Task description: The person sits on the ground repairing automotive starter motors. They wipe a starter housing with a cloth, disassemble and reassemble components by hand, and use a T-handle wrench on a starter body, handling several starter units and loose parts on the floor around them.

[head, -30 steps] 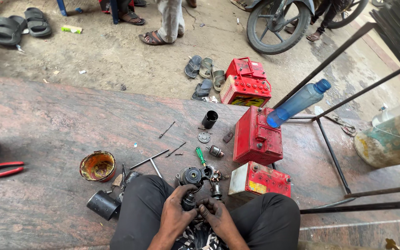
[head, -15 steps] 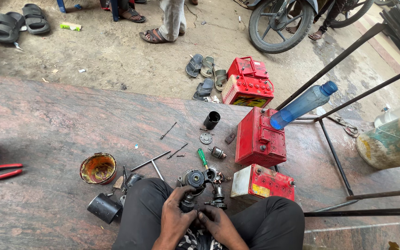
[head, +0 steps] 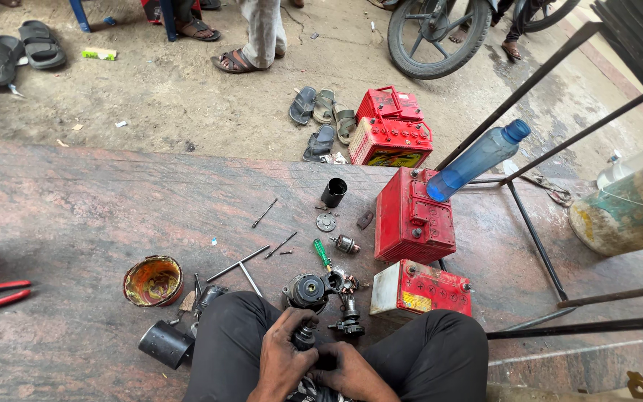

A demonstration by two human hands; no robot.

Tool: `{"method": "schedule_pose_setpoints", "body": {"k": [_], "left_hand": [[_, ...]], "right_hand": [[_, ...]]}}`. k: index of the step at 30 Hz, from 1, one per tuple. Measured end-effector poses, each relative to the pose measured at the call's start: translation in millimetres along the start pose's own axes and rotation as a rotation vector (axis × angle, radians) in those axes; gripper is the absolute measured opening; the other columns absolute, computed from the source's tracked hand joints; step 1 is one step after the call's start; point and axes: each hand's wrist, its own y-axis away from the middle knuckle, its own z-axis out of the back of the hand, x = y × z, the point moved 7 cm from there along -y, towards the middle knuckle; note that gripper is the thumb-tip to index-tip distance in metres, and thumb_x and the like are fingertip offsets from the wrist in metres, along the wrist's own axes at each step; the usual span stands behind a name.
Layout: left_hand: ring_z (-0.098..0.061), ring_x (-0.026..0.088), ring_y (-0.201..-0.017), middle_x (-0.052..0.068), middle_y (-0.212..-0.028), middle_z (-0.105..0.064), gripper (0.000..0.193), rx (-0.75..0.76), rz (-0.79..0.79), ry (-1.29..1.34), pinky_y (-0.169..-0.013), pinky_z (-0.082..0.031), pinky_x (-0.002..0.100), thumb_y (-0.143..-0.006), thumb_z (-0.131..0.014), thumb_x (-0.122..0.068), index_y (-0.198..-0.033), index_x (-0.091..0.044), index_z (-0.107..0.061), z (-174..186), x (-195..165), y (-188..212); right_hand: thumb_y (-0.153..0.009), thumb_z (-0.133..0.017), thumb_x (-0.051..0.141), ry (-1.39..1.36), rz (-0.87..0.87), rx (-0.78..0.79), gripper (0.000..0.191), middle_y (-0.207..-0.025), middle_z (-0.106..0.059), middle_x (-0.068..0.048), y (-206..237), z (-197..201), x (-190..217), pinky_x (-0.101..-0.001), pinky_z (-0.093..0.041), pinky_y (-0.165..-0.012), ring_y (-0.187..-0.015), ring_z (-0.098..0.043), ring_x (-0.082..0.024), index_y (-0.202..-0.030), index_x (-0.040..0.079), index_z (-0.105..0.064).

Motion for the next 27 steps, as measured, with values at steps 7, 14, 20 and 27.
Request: {"method": "schedule_pose_setpoints", "body": {"k": [7, 14, 20, 27], "left_hand": [[-0.071, 0.023, -0.098, 0.007, -0.104, -0.069, 0.057, -0.077, -0.05, 0.037, -0.087, -0.055, 0.032, -0.058, -0.074, -0.002, -0.114, -0.01, -0.069, 2, -3, 1], [-0.071, 0.022, -0.098, 0.008, -0.105, -0.068, 0.057, -0.132, -0.033, 0.136, -0.088, -0.056, 0.032, -0.059, -0.073, 0.001, -0.115, -0.009, -0.068, 10, 4, 3], [-0.071, 0.02, -0.102, 0.008, -0.108, -0.071, 0.056, -0.149, -0.093, 0.101, -0.091, -0.054, 0.032, -0.062, -0.078, -0.002, -0.116, -0.008, -0.068, 4, 5, 1], [-0.072, 0.018, -0.081, 0.005, -0.09, -0.076, 0.037, -0.165, 0.129, 0.308, -0.072, -0.056, 0.032, -0.09, -0.065, -0.033, -0.121, -0.013, -0.067, -9, 18, -6]], "right_hand": [[-0.086, -0.081, 0.037, 0.155, -0.095, 0.074, 0.044, -0.109, -0.073, -0.013, 14, -1, 4, -0.0377, -0.05, -0.099, -0.109, -0.068, -0.022, -0.115, 0.004, -0.075], [-0.084, -0.077, 0.023, 0.3, -0.042, 0.231, 0.04, -0.096, -0.073, -0.012, 55, 28, 7, -0.0362, -0.051, -0.09, -0.096, -0.067, -0.022, -0.122, 0.012, -0.078], [-0.082, -0.077, 0.006, 0.327, 0.365, 0.315, 0.02, -0.091, -0.076, -0.014, 54, 0, 27, -0.0334, -0.056, -0.08, -0.088, -0.073, -0.024, -0.101, 0.002, -0.077], [-0.084, -0.076, 0.006, 0.16, -0.018, 0.072, 0.033, -0.083, -0.079, -0.01, 59, 49, 42, -0.0335, -0.056, -0.068, -0.074, -0.072, -0.02, -0.117, 0.005, -0.072]]}}
